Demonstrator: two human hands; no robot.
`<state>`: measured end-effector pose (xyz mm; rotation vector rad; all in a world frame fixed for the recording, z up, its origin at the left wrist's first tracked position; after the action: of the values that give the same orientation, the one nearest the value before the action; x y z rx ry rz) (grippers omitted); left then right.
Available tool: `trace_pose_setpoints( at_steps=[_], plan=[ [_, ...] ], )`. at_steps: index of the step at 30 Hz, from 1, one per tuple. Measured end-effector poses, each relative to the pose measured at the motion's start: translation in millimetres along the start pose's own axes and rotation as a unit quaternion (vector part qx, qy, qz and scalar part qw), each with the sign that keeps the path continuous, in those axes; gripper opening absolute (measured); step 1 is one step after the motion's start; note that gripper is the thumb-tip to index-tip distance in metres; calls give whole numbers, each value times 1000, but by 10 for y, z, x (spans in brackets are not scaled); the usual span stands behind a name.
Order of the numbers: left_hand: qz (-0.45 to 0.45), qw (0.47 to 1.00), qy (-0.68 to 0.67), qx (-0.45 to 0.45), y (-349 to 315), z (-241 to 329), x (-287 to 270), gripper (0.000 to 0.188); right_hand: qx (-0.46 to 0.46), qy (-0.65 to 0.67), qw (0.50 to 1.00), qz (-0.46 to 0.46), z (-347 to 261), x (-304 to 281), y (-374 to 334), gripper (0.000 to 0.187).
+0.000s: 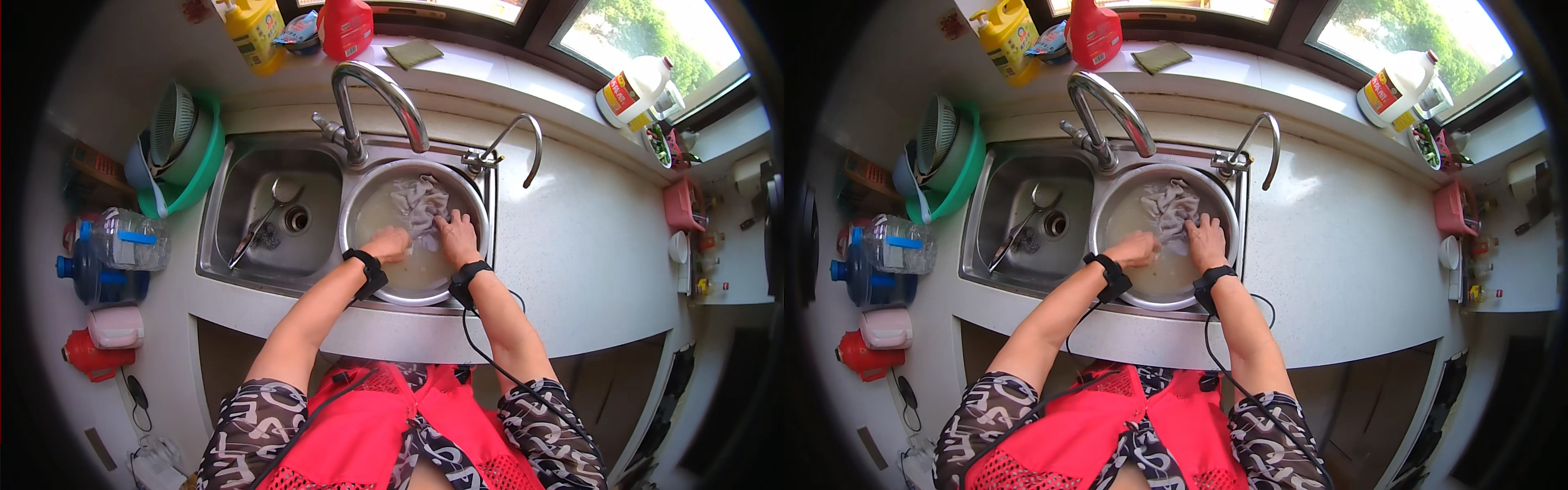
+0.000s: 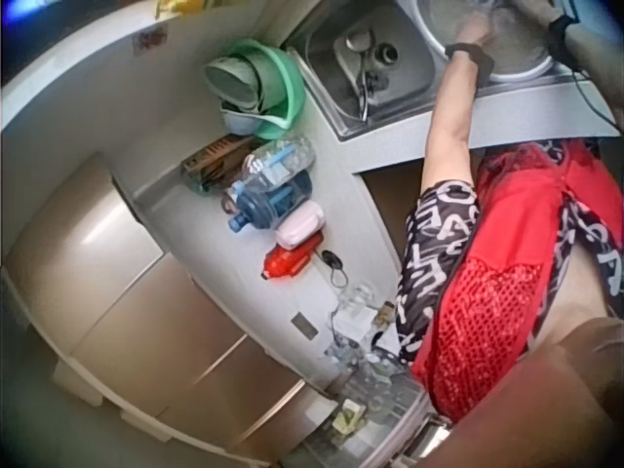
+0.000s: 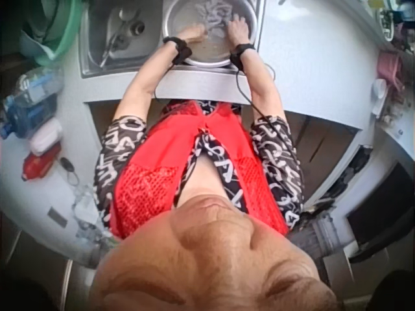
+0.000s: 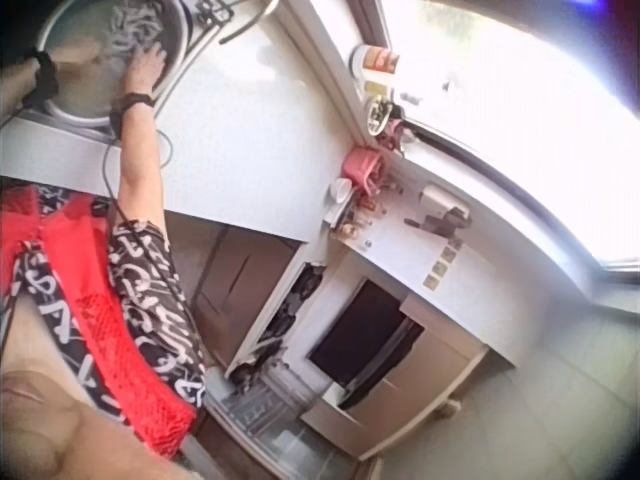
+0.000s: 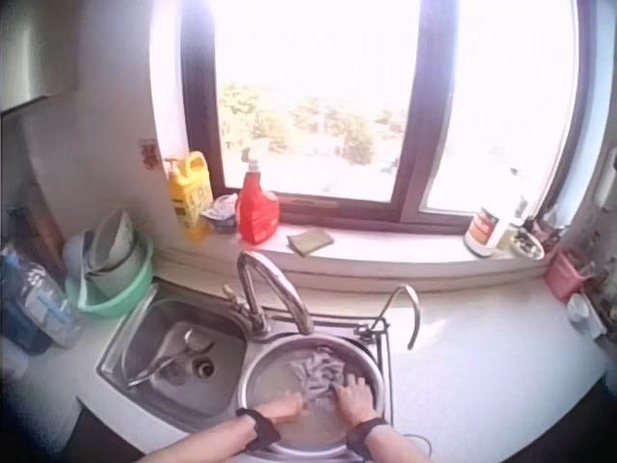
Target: The person wipes the countertop with a cloth, washes the cloth in a basin of water in the sink, and then uses it to wipe the range hood, tiles, and stovetop.
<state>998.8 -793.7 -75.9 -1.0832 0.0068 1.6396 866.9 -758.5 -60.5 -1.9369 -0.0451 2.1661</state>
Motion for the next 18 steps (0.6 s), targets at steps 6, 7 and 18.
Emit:
trace_pose_setpoints(
  at_steps=[6, 7, 18],
  plan=[
    [86, 878, -468, 63, -169, 261, -966, 24, 31, 244, 955, 166, 153, -515, -84, 52],
    [84, 878, -466, 65, -234, 372, -1092, 24, 46, 256, 951, 166, 126, -599, -105, 58],
    [151, 774, -614, 30, -189, -64, -851, 45, 214, 537, 810, 96, 325, -55, 154, 17]
  ],
)
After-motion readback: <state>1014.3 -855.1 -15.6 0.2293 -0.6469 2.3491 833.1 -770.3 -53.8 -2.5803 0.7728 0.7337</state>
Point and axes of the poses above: each hand's wrist, its own y-axis towards the middle knuckle, its own x-axis out of the palm, z = x × y, the point moved 9 cm from there along y, towards the middle knuckle, and after that the axes turned 12 degrees about -y, right-handed, at the moved point
